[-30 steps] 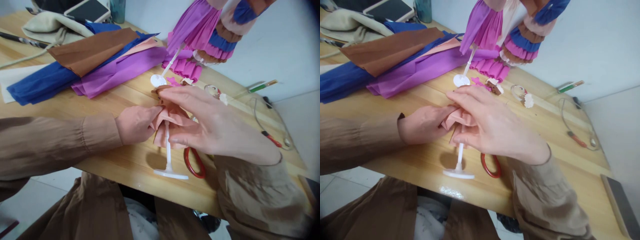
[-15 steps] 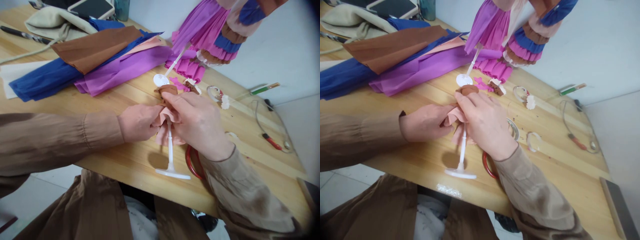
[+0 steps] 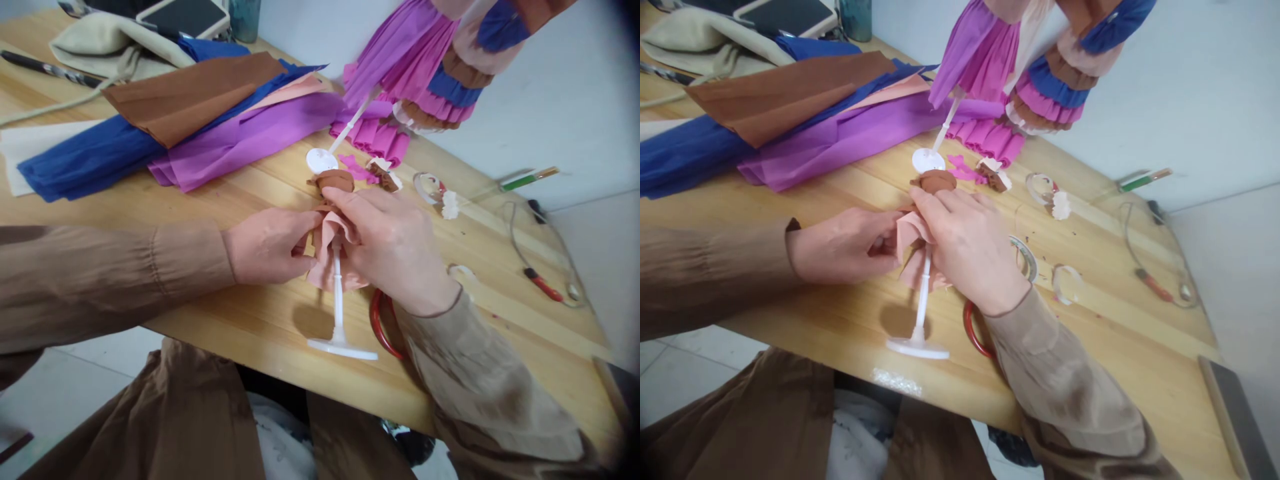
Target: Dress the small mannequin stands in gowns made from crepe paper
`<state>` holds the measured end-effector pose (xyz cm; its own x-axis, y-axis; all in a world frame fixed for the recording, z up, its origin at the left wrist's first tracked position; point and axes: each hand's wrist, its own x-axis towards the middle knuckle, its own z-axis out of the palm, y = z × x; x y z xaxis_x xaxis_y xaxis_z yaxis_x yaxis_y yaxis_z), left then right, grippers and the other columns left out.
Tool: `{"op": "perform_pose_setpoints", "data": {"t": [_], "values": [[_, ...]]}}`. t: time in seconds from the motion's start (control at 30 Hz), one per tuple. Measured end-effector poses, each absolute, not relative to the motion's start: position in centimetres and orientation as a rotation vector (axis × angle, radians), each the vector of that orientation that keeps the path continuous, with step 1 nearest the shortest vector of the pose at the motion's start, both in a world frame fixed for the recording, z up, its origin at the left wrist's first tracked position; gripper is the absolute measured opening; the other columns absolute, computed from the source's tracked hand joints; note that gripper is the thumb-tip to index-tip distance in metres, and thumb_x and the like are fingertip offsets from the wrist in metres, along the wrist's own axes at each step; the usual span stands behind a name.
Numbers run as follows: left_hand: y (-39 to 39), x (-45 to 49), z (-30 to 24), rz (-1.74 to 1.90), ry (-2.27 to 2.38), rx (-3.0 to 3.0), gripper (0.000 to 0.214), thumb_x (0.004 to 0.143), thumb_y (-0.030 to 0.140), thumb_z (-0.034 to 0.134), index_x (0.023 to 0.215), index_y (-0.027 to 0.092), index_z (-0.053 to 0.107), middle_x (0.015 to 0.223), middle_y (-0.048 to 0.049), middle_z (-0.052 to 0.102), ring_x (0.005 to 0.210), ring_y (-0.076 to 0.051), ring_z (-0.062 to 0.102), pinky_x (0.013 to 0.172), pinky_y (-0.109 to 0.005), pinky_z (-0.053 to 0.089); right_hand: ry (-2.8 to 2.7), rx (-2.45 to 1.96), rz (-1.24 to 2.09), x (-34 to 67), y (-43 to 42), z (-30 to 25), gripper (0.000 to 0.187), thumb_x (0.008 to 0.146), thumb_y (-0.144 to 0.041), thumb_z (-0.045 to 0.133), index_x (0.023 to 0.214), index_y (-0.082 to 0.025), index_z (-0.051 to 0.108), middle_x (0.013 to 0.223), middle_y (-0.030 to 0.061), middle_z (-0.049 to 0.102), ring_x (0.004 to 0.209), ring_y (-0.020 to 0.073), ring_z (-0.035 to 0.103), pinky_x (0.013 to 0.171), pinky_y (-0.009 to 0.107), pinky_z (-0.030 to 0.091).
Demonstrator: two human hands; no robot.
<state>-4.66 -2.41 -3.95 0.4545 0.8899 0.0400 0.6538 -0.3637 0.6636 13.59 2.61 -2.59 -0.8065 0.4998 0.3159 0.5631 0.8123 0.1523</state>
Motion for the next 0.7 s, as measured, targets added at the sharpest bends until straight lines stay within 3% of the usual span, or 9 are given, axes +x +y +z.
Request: {"op": "perform_pose_setpoints", "data": {"t": [0.33, 0.43, 0.57, 0.7], "values": [[-2.6, -5.9, -3.9, 0.637, 1.108, 2.123, 0.019, 0.078, 0.02, 0.055, 0.096, 0.017, 0.056, 0.069, 0.0038, 0.06, 0.059, -0.009, 0.053, 0.058, -0.02, 0.039, -2.759, -0.834, -0.307, 13.5, 2.8, -2.6, 0.038, 0.091, -0.013, 0.043, 0.124, -0.014, 0.061, 0.096, 0.0097, 0.072, 0.094, 0.0261, 0.065, 0.076, 0.039, 0.048], [-3.0, -6.2, -3.7, 0.663, 1.094, 2.091, 0.012, 0.079, 0.019, 0.053, 0.089, 0.016, 0.058, 0.067, 0.0037, 0.06, 0.058, -0.008, 0.053, 0.058, -0.019, 0.039, -2.762, -0.837, -0.277, 13.5, 2.7, -2.4, 0.037, 0.09, -0.012, 0.044, 0.122, -0.014, 0.062, 0.097, 0.0106, 0.071, 0.096, 0.0269, 0.065, 0.077, 0.04, 0.048], [-3.4, -6.2, -4.1, 0.81, 1.256, 2.074, 0.007, 0.079, 0.018, 0.053, 0.078, 0.016, 0.059, 0.061, 0.0041, 0.057, 0.053, -0.008, 0.049, 0.055, -0.021, 0.037, -2.762, -0.816, -0.204, 13.6, 2.6, -2.0, 0.032, 0.092, -0.016, 0.046, 0.119, -0.016, 0.063, 0.093, 0.0096, 0.071, 0.091, 0.0258, 0.066, 0.076, 0.04, 0.05], [-2.5, -6.0, -4.5, 1.024, 1.51, 2.06, 0.007, 0.077, 0.018, 0.057, 0.083, 0.016, 0.06, 0.065, 0.0026, 0.059, 0.056, -0.009, 0.049, 0.056, -0.022, 0.038, -2.746, -0.788, -0.142, 13.6, 2.3, -1.2, 0.031, 0.095, -0.022, 0.046, 0.121, -0.02, 0.062, 0.104, 0.0096, 0.071, 0.099, 0.0264, 0.066, 0.081, 0.042, 0.053]]}}
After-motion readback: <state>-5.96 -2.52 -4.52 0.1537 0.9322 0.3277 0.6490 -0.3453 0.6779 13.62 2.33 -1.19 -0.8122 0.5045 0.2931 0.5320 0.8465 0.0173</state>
